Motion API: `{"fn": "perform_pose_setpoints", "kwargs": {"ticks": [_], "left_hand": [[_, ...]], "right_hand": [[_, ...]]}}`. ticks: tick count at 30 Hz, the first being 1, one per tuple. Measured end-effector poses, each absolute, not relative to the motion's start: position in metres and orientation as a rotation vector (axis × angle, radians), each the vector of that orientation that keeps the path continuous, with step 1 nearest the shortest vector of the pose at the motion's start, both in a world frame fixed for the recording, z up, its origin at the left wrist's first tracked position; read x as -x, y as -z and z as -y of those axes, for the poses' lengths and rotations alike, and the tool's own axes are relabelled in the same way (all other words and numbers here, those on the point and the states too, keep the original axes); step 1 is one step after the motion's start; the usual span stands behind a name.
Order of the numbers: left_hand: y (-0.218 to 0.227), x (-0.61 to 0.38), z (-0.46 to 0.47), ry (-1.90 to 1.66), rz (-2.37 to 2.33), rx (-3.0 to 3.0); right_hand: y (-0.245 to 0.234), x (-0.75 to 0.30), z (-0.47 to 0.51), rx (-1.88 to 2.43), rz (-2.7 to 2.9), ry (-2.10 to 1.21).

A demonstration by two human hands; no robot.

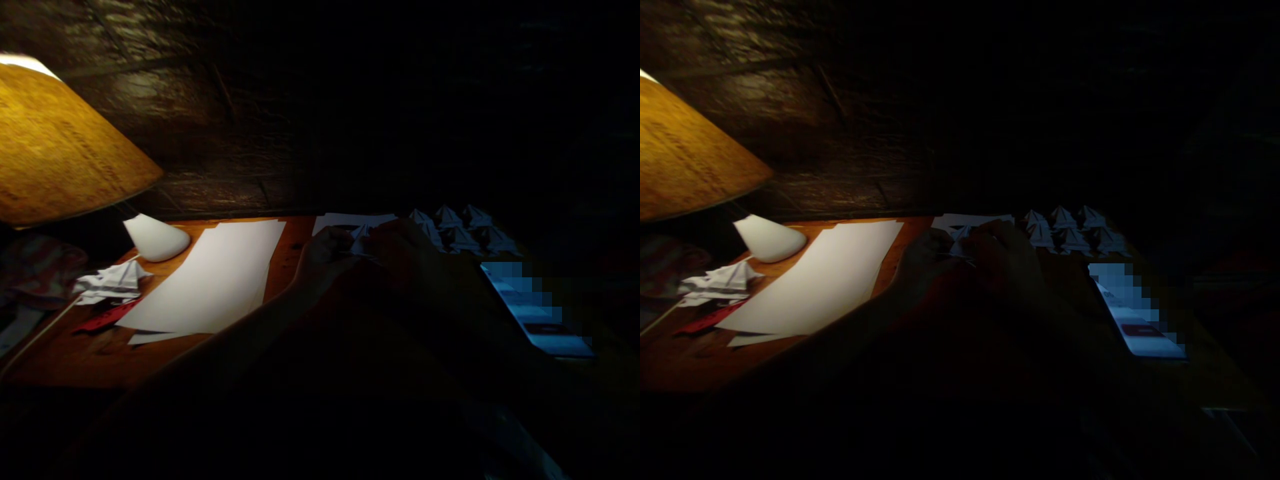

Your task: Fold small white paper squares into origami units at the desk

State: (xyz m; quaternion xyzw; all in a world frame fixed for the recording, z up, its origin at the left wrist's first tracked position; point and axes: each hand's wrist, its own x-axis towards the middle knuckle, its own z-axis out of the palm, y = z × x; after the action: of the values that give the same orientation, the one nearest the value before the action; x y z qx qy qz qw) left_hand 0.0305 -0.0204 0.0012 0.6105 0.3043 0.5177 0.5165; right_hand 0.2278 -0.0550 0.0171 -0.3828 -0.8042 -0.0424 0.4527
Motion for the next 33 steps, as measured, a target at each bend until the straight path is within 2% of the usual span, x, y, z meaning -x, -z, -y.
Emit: {"fn": "perform_pose_setpoints", "kwargs": {"ticks": [9, 21, 26, 33], "left_hand": [[-0.005, -0.031, 0.028, -1.373, -0.759, -1.654], [-0.011, -0.021, 0.030, -1.468, -0.756, -2.221], [-0.015, -0.020, 0.034, -1.326, -0.785, -2.068], [-0.019, -0.019, 0.039, -1.329, -0.799, -2.003]], "right_hand": [[-0.016, -0.227, 0.055, 0.880, 1.922, 0.162], [-0.020, -0.225, 0.058, 0.849, 1.880, 0.157], [-0.016, -0.225, 0.057, 0.852, 1.857, 0.092], [-0.019, -0.228, 0.059, 0.723, 1.872, -0.073]]}}
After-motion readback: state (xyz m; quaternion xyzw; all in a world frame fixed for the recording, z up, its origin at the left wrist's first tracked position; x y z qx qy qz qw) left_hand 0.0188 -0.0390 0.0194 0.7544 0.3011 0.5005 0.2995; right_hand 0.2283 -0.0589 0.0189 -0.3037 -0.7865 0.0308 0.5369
